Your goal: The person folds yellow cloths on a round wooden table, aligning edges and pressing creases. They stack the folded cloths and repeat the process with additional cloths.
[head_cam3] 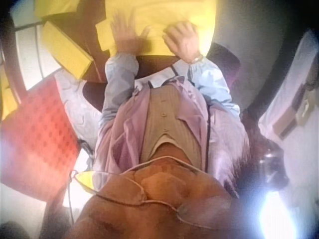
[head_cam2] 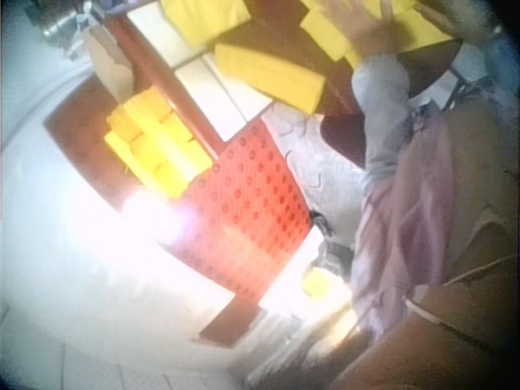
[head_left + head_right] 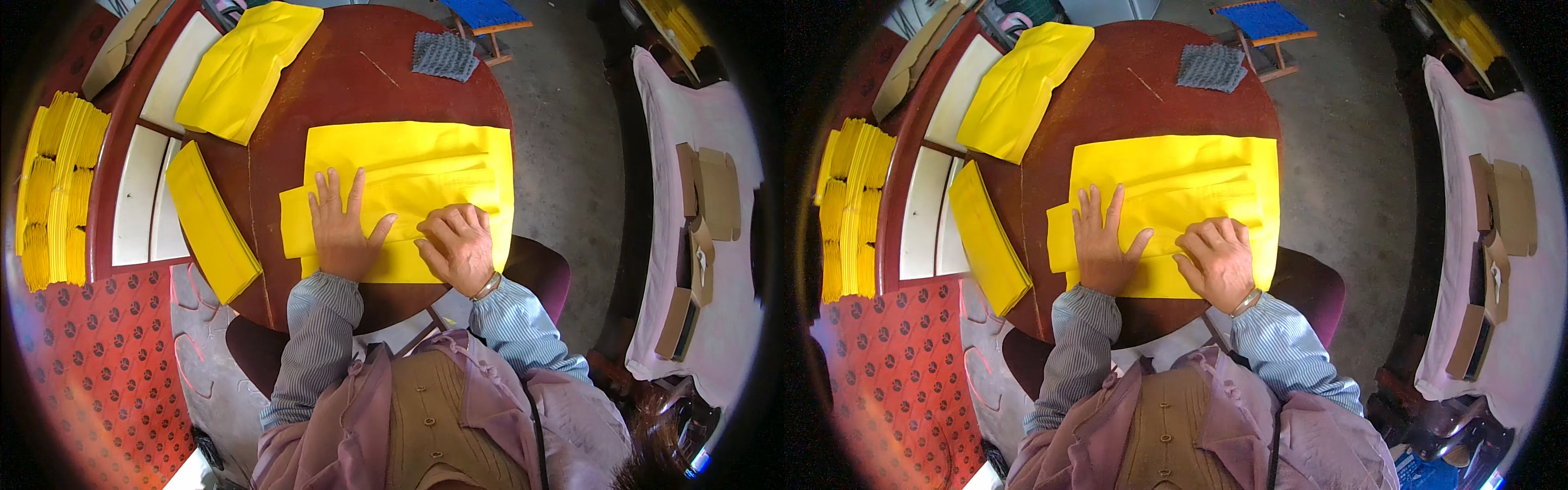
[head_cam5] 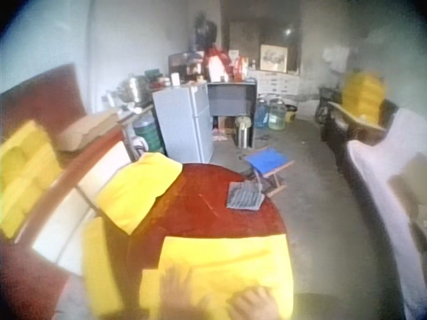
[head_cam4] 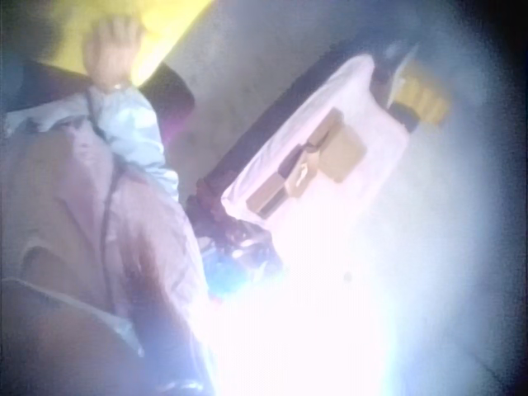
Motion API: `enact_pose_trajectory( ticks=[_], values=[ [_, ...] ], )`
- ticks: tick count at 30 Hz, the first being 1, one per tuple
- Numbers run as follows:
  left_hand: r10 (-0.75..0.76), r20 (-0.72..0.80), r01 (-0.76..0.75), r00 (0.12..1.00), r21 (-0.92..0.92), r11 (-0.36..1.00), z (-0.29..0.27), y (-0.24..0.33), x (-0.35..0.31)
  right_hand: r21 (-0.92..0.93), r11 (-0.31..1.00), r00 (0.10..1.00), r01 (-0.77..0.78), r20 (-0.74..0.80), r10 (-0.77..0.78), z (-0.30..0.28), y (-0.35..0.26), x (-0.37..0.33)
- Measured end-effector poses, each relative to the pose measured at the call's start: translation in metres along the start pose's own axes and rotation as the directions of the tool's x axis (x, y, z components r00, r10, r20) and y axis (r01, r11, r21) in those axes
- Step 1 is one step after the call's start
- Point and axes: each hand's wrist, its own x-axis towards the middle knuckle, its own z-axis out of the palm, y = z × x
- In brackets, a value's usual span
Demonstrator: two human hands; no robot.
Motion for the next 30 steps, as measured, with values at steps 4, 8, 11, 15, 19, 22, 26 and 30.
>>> enact_pose_trajectory(
  ticks=[4, 8, 11, 15, 19, 22, 26, 30],
  values=[
    [-0.005, -0.032, 0.006, 0.999, 0.046, 0.999, 0.002, 0.003, -0.001, -0.035, 0.999, 0.998, -0.037, -0.053, 0.035, -0.012, 0.014, -0.009],
    [-0.004, -0.028, 0.006, 1.0, 0.076, 0.997, 0.002, 0.004, -0.001, -0.096, 0.99, 0.99, -0.106, -0.101, 0.096, -0.023, 0.034, -0.015],
    [-0.008, -0.02, 0.01, 1.0, 0.111, 0.994, 0.003, 0.004, -0.002, -0.126, 0.981, 0.985, -0.144, -0.114, 0.13, -0.027, 0.044, -0.019],
    [-0.015, -0.016, 0.017, 1.0, 0.127, 0.992, 0.003, 0.005, -0.002, -0.198, 0.967, 0.982, -0.162, -0.13, 0.138, -0.029, 0.041, -0.015],
    [-0.021, -0.013, 0.022, 1.0, 0.098, 0.995, 0.002, 0.006, -0.002, -0.217, 0.972, 0.994, -0.086, -0.089, 0.068, -0.025, 0.014, -0.003],
    [-0.027, 0.021, 0.025, 0.999, 0.114, 0.993, 0.002, 0.006, -0.003, -0.017, 1.0, 0.999, 0.009, 0.043, -0.008, 0.009, -0.019, 0.01],
    [-0.047, 0.109, 0.026, 0.993, 0.186, 0.982, 0.004, 0.002, -0.004, -0.118, 0.992, 0.976, 0.034, 0.215, -0.008, 0.044, -0.02, 0.03],
    [-0.046, 0.079, 0.031, 0.996, 0.183, 0.983, 0.008, 0.001, -0.004, -0.354, 0.935, 0.967, 0.003, 0.239, 0.087, 0.045, 0.01, 0.035]
  ],
)
